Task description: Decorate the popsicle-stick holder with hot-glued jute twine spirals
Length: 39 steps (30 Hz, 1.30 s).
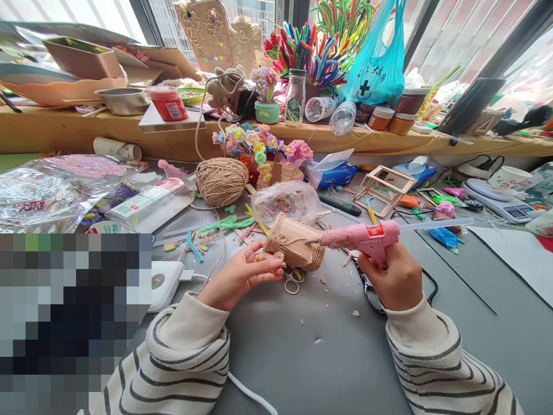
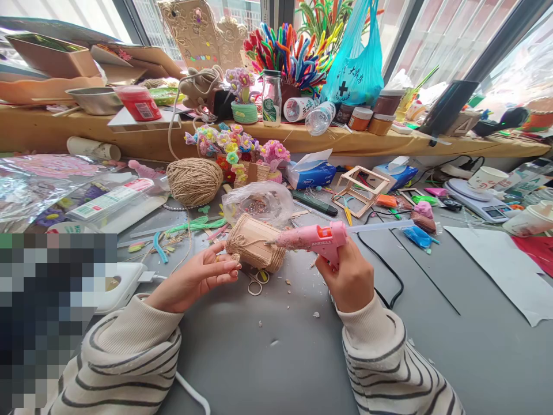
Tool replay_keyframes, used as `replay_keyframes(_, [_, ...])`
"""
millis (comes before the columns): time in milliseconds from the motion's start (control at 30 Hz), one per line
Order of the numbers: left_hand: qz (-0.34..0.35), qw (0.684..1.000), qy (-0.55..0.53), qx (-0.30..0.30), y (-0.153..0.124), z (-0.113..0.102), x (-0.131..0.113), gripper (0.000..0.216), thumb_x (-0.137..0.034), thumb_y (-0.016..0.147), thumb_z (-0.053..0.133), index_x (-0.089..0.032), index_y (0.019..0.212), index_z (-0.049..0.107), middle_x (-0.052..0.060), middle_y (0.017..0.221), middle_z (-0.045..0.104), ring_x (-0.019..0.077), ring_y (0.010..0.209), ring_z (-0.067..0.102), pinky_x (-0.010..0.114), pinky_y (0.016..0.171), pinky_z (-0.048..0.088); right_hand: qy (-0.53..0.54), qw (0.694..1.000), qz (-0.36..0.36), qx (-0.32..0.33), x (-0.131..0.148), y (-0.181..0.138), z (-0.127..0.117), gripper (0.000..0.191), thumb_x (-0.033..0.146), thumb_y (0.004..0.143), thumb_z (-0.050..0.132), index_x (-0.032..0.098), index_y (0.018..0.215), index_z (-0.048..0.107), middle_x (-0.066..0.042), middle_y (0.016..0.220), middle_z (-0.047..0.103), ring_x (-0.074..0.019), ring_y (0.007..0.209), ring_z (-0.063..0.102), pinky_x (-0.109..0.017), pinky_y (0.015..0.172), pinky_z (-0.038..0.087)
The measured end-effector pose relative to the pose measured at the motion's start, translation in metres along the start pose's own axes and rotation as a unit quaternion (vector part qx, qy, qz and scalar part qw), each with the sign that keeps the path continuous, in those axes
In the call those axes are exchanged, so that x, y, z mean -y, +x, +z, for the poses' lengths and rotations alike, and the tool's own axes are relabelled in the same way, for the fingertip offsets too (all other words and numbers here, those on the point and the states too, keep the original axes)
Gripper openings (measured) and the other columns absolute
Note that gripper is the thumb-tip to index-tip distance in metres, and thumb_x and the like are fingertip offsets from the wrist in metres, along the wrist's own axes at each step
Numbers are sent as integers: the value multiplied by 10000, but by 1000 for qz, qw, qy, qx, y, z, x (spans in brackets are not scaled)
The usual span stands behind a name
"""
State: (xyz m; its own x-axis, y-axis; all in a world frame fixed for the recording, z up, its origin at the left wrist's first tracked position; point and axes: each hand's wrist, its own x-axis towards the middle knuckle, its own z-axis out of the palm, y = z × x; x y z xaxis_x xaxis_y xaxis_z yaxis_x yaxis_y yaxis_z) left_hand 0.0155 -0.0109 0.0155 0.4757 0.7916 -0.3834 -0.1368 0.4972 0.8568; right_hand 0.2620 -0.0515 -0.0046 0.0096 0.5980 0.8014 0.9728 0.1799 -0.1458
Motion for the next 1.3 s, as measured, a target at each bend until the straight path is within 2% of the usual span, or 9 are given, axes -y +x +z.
replay_keyframes(333, [-1, 1000, 2, 2, -2, 1, -1, 405, -167, 648, 669, -172, 1006, 481, -7, 777, 574, 69, 652, 557, 206, 660, 470, -11, 1000, 4, 5, 1, 1, -2, 270, 144, 665, 479, 158, 928, 537, 17, 564, 525, -88, 386, 403, -224, 349, 355])
replay_keyframes(733, [1, 1000, -3, 9, -1, 0, -1, 406, -167, 641, 673, -174, 997, 480, -22, 740, 575, 77, 647, 558, 220, 662, 459, -58, 994, -73, -54, 0, -1, -4, 310, 175, 713, 516, 153, 1022, 523, -18, 610, 585, -131, 444, 522, -226, 367, 375])
replay_keyframes(933, [0, 1000, -11, 1, -1, 1, -1, 424, -160, 621, 686, -178, 998, 492, -28, 726, 580, 77, 631, 556, 231, 675, 452, -62, 994, -76, -51, 1, -1, -7, 349, 185, 737, 510, 168, 1085, 492, -68, 763, 652, -144, 470, 558, -245, 389, 417])
replay_keyframes(1133, [-4, 1000, -11, -2, -1, 2, -1, 419, -165, 616, 690, -181, 988, 500, -20, 763, 595, 79, 639, 564, 232, 673, 457, -64, 995, -56, -59, 4, 1, -8, 315, 207, 747, 496, 191, 1062, 506, -49, 689, 647, -167, 500, 579, -262, 413, 447])
replay_keyframes(1300, [1, 1000, -6, 0, -1, 0, 0, 411, -162, 638, 676, -176, 1000, 482, -16, 743, 585, 77, 644, 564, 217, 658, 464, -66, 994, -62, -63, 5, 1, -7, 307, 189, 743, 490, 182, 1048, 518, -57, 766, 659, -145, 503, 571, -248, 430, 449])
